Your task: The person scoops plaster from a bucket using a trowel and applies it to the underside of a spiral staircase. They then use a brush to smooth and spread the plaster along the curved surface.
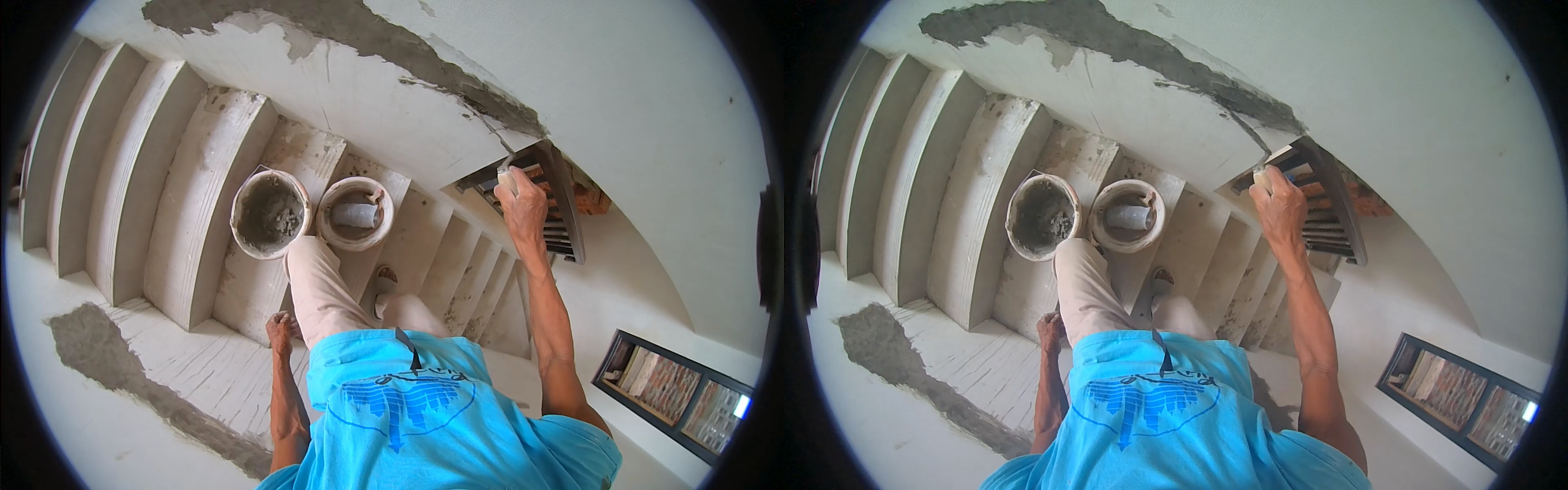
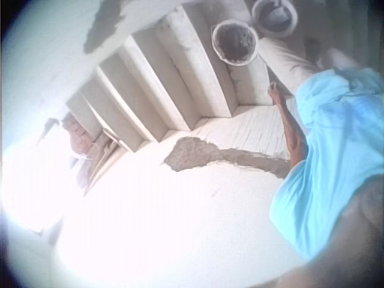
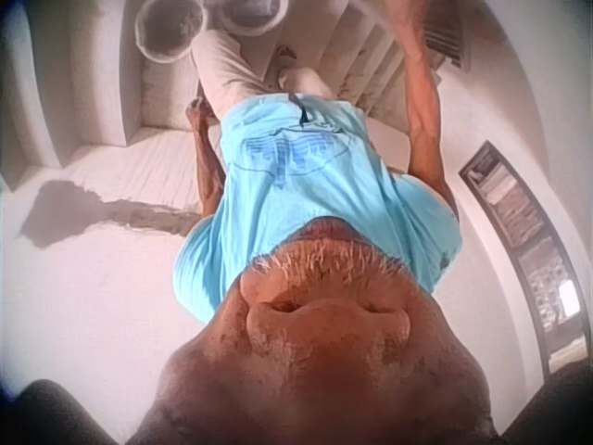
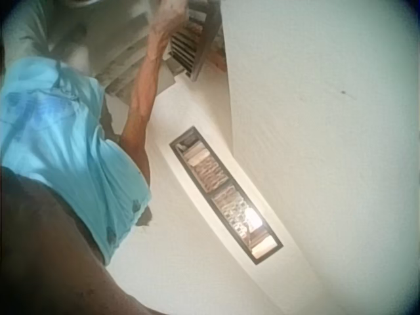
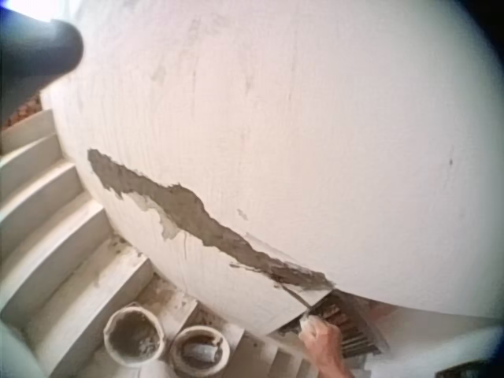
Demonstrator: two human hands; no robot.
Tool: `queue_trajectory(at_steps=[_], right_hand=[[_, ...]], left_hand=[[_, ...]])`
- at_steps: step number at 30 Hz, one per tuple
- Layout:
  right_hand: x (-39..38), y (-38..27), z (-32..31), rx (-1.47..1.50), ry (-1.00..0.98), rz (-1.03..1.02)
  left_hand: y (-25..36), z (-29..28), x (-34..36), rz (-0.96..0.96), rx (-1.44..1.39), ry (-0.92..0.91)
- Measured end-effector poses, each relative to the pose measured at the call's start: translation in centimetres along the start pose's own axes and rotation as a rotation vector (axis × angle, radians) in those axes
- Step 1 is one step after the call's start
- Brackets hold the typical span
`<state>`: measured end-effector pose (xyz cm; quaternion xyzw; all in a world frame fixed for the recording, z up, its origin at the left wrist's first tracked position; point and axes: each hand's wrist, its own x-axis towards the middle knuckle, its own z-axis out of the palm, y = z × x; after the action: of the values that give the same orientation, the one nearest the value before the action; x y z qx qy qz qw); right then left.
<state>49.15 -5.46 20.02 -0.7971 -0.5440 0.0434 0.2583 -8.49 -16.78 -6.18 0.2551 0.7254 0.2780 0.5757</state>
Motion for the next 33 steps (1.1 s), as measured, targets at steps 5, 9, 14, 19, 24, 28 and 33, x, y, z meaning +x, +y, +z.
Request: queue_trajectory(at_steps=[5,9,14,19,24,28,33], right_hand=[[-1.1,0.4,0.2,0.054,0.043,-0.001],[-0.4,-0.5,0.0,0.075,0.029,-0.037],[0.7,-1.3,0.0,0.373,-0.116,0.191],[-1.0,-1.1,-0.7,0.740,-0.190,0.434],[-2.0,-1.3,-0.7,0.805,-0.203,0.415],[0.2,-3.6,0.4,0.792,-0.247,0.311],[2.7,-3.8,1.8,0.750,-0.201,0.213]], left_hand=[[-0.1,0.4,-0.6,0.044,-0.042,0.040],[-0.5,0.0,-0.6,-0.002,0.000,0.031],[0.0,1.2,-0.6,-0.018,0.031,0.035],[0.4,0.7,-0.4,0.020,-0.010,0.034],[1.2,1.0,-0.8,-0.005,0.023,0.048],[0.0,0.3,-0.4,0.022,0.017,-0.032],[0.7,1.0,-0.5,0.044,0.019,-0.030]])
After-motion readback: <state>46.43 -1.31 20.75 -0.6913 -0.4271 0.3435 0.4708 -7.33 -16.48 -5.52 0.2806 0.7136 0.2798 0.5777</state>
